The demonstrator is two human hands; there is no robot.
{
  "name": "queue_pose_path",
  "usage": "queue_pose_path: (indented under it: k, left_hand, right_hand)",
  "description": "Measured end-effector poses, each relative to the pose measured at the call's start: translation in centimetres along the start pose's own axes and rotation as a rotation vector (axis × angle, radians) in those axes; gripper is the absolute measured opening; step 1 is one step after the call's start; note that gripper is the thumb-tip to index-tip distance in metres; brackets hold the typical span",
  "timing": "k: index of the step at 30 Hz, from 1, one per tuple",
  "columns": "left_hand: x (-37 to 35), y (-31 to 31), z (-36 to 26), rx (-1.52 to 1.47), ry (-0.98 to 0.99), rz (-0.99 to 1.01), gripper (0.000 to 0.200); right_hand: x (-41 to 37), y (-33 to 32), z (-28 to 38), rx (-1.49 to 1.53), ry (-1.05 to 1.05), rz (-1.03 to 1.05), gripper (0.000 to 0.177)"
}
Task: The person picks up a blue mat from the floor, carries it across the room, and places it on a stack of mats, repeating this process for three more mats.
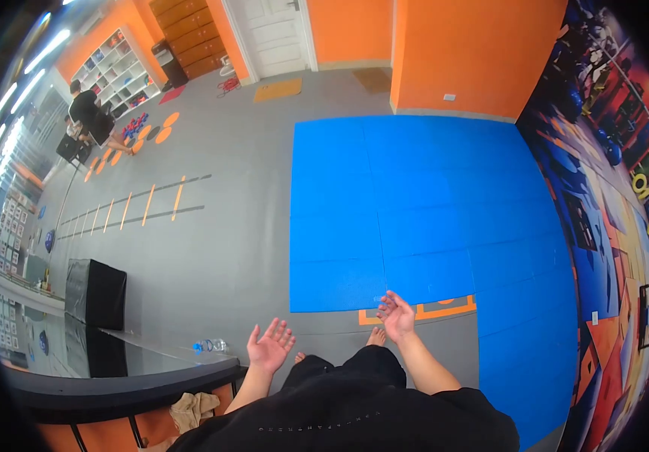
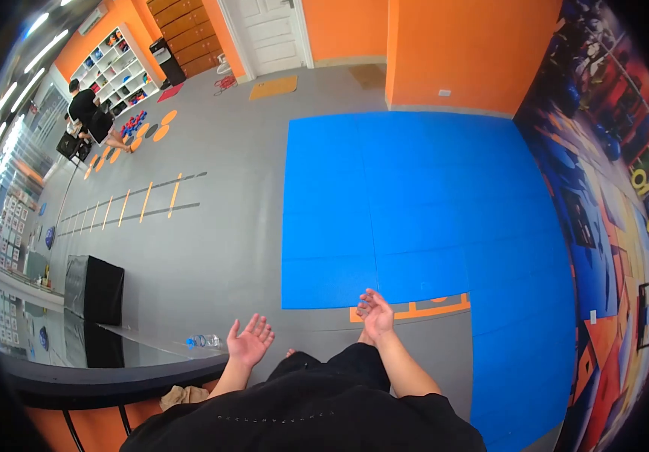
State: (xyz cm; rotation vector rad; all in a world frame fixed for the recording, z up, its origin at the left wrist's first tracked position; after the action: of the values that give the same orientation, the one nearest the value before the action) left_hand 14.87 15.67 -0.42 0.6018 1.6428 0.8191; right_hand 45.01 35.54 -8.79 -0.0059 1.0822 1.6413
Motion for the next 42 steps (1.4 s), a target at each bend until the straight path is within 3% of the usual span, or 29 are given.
queue_pose_path:
  k: [3, 8, 15, 18, 22, 25, 28, 29, 30, 31, 32, 33, 34, 35, 38, 40, 42]
  left_hand:
    - [0.9, 0.5, 3.1, 0.083, -0.106, -0.055, 0.058]
    - [3.9, 0.9, 2.0, 0.163, -0.073, -0.1, 0.057]
    - [13.9, -5.8, -1.8, 0.289, -0.178, -0.317, 0.05]
    - [21.6, -12.8, -2.6, 0.413, -0.324, -0.315, 0.047]
    - [32.4, -24.4, -4.8, 1.152, -0.382, -0.451, 0.034]
    - [41.4, -35.0, -8.0, 1.555, -0.327, -0.583, 0.033]
    - [51.7, -44.3, -10.5, 1.685, -0.192, -0.695, 0.055]
    - [54.5, -42.7, -10.1, 1.675, -0.176, -0.661, 0.057]
    - [58.4, -48.6, -11.5, 1.905, 0.124, -0.512, 0.055]
    - [60.5, -44.5, -10.4, 1.705, -0.094, -0.632, 0.057]
    - [63.0, -45.3, -10.6, 1.696, -0.101, -0.623, 0.058]
    - [65.1, -46.5, -11.0, 1.68, -0.006, -0.594, 0.067]
    - [68.7, -47.7, -11.5, 1.792, 0.005, -0.674, 0.072]
    - [69.9, -47.8, -11.5, 1.773, 0.055, -0.671, 0.079]
    - [73.8, -48.5, -12.1, 1.563, 0.021, -0.627, 0.088]
    - [74.0, -47.6, -10.8, 1.565, 0.158, -0.867, 0.077]
    - [71.1, -48.1, -6.7, 1.559, 0.231, -0.888, 0.068]
  right_hand:
    - [2.5, -4.4, 1.3, 0.033, 0.059, -0.119, 0.033]
    - [6.4, -5.6, 4.5, 0.046, 0.078, -0.272, 0.033]
    - [7.9, -5.1, 3.8, -0.035, 0.036, -0.332, 0.031]
    - [9.2, -5.7, 1.8, -0.207, 0.086, -0.362, 0.031]
    - [15.5, -10.1, -5.3, -0.632, 0.267, -0.347, 0.029]
    - [23.2, -18.4, -13.6, -0.809, 0.502, -0.316, 0.026]
    - [33.1, -32.7, -22.7, -1.114, 0.533, -0.349, 0.027]
    - [36.5, -36.6, -24.7, -1.246, 0.478, -0.39, 0.042]
    - [40.0, -41.6, -27.5, -1.4, 0.358, -0.467, 0.048]
    - [43.4, -41.8, -27.4, -1.469, 0.397, -0.487, 0.058]
    - [46.2, -37.6, -26.5, -1.281, 0.501, -0.529, 0.07]
    - [49.4, -40.4, -27.4, -1.533, 0.376, -0.411, 0.083]
    - [53.7, -42.3, -29.5, -1.599, 0.123, -0.512, 0.09]
    - [55.6, -41.7, -29.6, -1.775, 0.114, -0.532, 0.097]
    - [58.3, -38.3, -29.9, -1.617, 0.328, -0.711, 0.101]
    - [58.4, -37.5, -29.8, -1.425, 0.378, -0.806, 0.104]
    - [58.2, -38.5, -29.5, -1.428, 0.41, -0.803, 0.101]
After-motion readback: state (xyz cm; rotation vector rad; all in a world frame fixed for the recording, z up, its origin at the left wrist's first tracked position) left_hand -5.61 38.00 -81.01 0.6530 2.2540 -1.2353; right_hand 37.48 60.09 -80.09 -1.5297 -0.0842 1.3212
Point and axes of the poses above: each hand's wrist, its own x-axis towards the middle knuckle, its own y-axis out of the palm, z = x × y, the point moved 3 cm from there along x, towards the middle knuckle, and after that the axes turned 10 degrees about -x, right-handed, at the moved point
